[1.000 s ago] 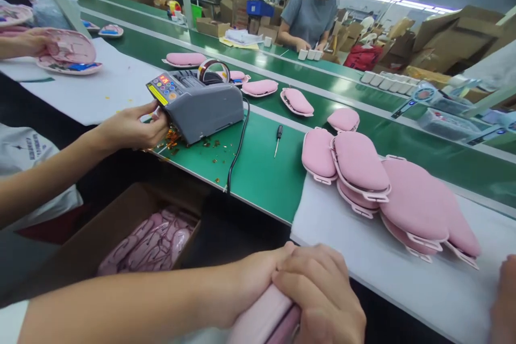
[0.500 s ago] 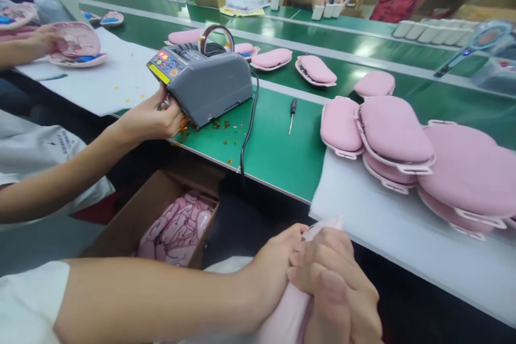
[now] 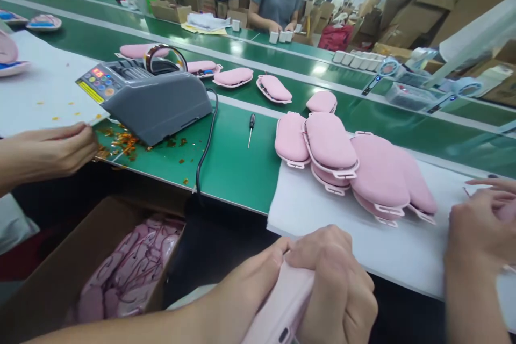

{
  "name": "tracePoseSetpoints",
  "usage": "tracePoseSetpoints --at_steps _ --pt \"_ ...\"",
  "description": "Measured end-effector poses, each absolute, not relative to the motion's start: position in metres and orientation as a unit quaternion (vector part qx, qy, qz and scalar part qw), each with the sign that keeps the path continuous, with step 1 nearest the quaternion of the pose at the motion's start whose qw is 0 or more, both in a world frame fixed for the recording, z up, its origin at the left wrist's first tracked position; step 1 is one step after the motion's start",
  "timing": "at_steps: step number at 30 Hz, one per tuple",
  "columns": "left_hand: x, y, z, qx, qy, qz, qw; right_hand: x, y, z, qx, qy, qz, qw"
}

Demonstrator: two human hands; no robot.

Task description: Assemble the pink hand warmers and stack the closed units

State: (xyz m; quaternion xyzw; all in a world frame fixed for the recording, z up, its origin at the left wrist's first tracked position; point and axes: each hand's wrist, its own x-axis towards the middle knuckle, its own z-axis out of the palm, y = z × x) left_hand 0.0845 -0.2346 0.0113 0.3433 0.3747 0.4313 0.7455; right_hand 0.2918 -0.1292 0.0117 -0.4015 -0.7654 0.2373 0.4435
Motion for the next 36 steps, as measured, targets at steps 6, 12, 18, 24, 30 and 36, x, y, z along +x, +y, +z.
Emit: tracePoseSetpoints --at_steps 6,12,18,24,30,36 --pt "0.059 -0.207 0.055 0.472 0.467 0.355 0.659 0.415 -0.014 0.065 -0.438 -0.733 0.166 0.492" --pt "0.026 -0.177 0.084 0.73 0.523 0.247 0.363 0.353 -0.054 0.062 -0.405 -0.744 0.08 0.526" --pt "0.028 -0.153 0.047 0.794 0.527 0.235 0.191 0.24 -0.119 -0.001 -0.422 -0.767 0.064 0.478" --pt "0.036 -0.148 0.027 0.779 0.509 0.365 0.024 0.196 -0.141 -0.013 -0.457 -0.762 0.028 0.458" --pt "0.034 -0.138 0.019 0.783 0.491 0.383 0.02 0.19 -0.128 -0.009 -0.446 -0.768 -0.014 0.459" --pt "0.023 -0.136 0.021 0.822 0.469 0.319 0.054 0.203 -0.126 0.008 -0.438 -0.819 0.041 0.369"
